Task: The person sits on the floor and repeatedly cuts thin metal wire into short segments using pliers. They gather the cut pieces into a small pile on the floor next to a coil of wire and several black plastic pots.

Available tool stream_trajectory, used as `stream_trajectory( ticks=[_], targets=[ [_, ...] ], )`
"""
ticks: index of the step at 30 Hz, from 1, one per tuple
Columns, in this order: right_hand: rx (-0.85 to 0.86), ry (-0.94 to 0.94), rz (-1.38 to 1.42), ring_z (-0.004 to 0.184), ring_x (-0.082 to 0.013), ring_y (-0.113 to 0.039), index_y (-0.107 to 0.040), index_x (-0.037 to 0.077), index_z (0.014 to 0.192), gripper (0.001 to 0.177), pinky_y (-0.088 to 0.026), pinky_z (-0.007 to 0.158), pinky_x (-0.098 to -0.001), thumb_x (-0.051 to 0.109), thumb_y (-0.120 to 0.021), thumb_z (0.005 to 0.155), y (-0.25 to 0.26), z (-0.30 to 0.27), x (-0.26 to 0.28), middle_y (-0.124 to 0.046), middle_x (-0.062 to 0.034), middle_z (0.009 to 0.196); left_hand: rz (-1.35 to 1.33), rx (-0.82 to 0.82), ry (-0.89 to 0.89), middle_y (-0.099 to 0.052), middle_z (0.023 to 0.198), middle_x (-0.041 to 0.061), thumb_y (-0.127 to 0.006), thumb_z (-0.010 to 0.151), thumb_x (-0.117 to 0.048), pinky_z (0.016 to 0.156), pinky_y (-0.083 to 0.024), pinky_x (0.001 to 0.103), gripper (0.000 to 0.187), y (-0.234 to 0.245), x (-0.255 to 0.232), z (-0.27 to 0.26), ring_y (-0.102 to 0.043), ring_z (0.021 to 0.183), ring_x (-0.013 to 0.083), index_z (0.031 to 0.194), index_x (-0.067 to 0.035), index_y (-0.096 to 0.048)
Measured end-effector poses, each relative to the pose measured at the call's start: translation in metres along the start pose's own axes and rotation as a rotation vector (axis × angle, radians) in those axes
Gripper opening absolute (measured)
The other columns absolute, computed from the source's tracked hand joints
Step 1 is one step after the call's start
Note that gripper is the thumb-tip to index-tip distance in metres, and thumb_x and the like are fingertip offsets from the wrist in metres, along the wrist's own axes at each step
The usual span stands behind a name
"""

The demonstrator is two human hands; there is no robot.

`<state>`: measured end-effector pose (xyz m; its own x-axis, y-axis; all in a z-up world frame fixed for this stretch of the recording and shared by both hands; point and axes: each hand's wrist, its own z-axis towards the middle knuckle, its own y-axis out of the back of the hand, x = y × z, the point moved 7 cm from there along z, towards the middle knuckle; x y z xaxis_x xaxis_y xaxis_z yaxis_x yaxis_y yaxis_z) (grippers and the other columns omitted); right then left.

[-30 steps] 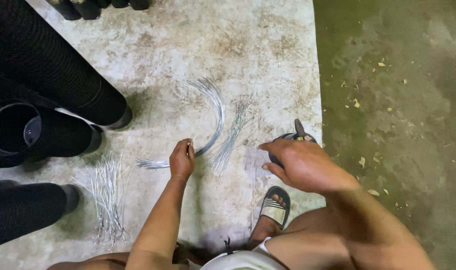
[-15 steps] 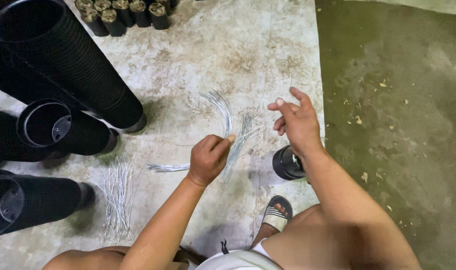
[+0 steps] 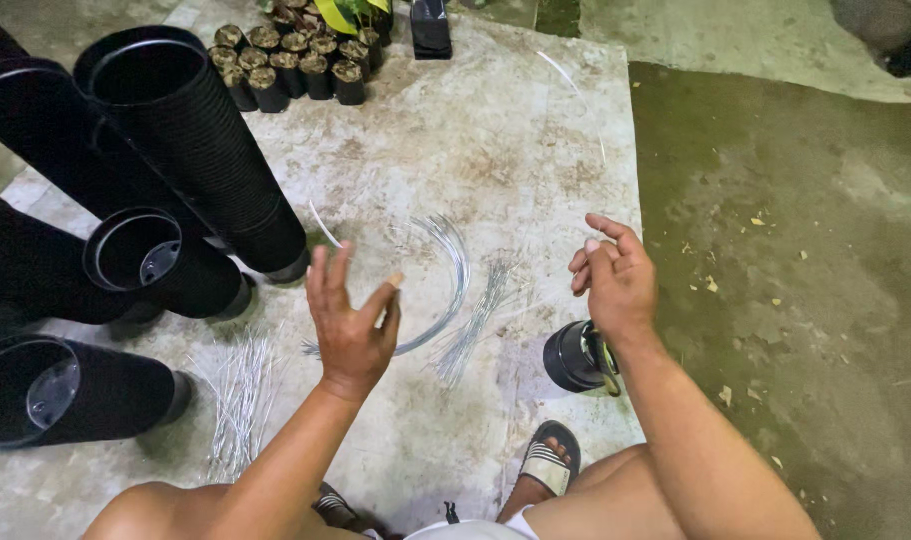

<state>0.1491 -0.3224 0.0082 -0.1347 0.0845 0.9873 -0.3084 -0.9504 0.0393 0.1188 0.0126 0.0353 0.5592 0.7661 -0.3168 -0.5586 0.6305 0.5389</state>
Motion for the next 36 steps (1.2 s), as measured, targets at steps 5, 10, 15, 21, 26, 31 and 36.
stream_trajectory(
  ticks=[5, 10, 15, 21, 26, 31, 36],
  targets=[
    [0.048, -0.069, 0.003, 0.061, -0.0129, -0.063, -0.049, 0.001, 0.139, 0.036, -0.054, 0.059, -0.0276, 0.009, -0.051, 0.103, -0.01, -0.019, -0.005, -0.066, -0.008, 0.08, -0.53, -0.068, 0.598, 0.008, 0.173, 0.026, -0.048, 0.088, 0.006, 0.115, -0.046, 0.049, 0.084, -0.011, 0.05, -0.024, -0.014, 0.161, 0.0462, 0.165, -0.007, -0.017],
    [0.032, -0.119, 0.02, 0.06, -0.015, -0.065, -0.047, 0.002, 0.136, 0.034, -0.053, 0.059, -0.0285, 0.011, -0.051, 0.103, -0.01, -0.02, -0.016, -0.067, -0.0099, 0.079, -0.368, -0.149, 0.624, 0.012, 0.171, 0.026, -0.049, 0.093, 0.009, 0.11, -0.053, 0.046, 0.087, -0.009, 0.073, -0.03, -0.009, 0.161, 0.0475, 0.165, -0.006, -0.004],
    [0.053, -0.107, -0.046, 0.06, -0.0156, -0.066, -0.047, 0.002, 0.133, 0.032, -0.055, 0.058, -0.0291, 0.009, -0.052, 0.102, -0.013, -0.022, -0.022, -0.067, -0.0105, 0.079, -1.221, -0.203, 1.089, -0.037, 0.155, 0.025, -0.035, 0.098, -0.005, 0.093, -0.058, 0.045, 0.065, -0.042, 0.101, -0.049, -0.061, 0.12, 0.0395, 0.158, -0.015, -0.011],
    [0.004, -0.1, -0.144, 0.059, -0.0166, -0.067, -0.037, 0.002, 0.143, 0.046, -0.056, 0.057, -0.0304, 0.007, -0.052, 0.099, -0.014, -0.024, -0.024, -0.068, -0.0115, 0.078, -1.344, -0.452, 1.292, -0.064, 0.117, 0.018, -0.039, 0.111, -0.021, 0.067, -0.053, 0.032, 0.031, -0.047, 0.115, -0.075, -0.062, 0.075, 0.0197, 0.139, -0.009, -0.046],
    [0.093, -0.007, -0.241, 0.063, -0.0141, -0.065, -0.044, 0.003, 0.15, 0.049, -0.055, 0.06, -0.0285, 0.007, -0.054, 0.101, -0.028, -0.036, -0.009, -0.069, -0.0104, 0.078, -1.186, -0.396, 1.008, -0.062, 0.103, 0.016, -0.045, 0.117, -0.025, 0.057, -0.038, 0.026, 0.032, -0.037, 0.104, -0.067, -0.046, 0.065, 0.0092, 0.138, -0.003, -0.055],
    [0.409, 0.306, -0.474, 0.063, -0.0124, -0.063, -0.056, 0.008, 0.146, 0.048, -0.055, 0.06, -0.0258, 0.006, -0.058, 0.098, -0.074, -0.087, 0.022, -0.069, -0.0066, 0.074, -1.157, -0.27, 1.028, -0.07, 0.11, 0.016, -0.04, 0.111, -0.027, 0.073, -0.054, 0.029, 0.035, -0.038, 0.077, -0.053, -0.067, 0.08, 0.0161, 0.13, -0.002, -0.054],
    [0.484, 0.221, -0.581, 0.05, -0.0167, -0.057, -0.058, 0.013, 0.142, 0.049, -0.049, 0.052, -0.0304, 0.007, -0.062, 0.094, -0.103, -0.113, 0.018, -0.06, -0.0091, 0.061, -1.26, -0.23, 1.014, -0.07, 0.119, 0.018, -0.042, 0.109, -0.026, 0.091, -0.06, 0.036, 0.034, -0.038, 0.057, -0.042, -0.074, 0.105, 0.0254, 0.124, 0.002, -0.054]
  ],
)
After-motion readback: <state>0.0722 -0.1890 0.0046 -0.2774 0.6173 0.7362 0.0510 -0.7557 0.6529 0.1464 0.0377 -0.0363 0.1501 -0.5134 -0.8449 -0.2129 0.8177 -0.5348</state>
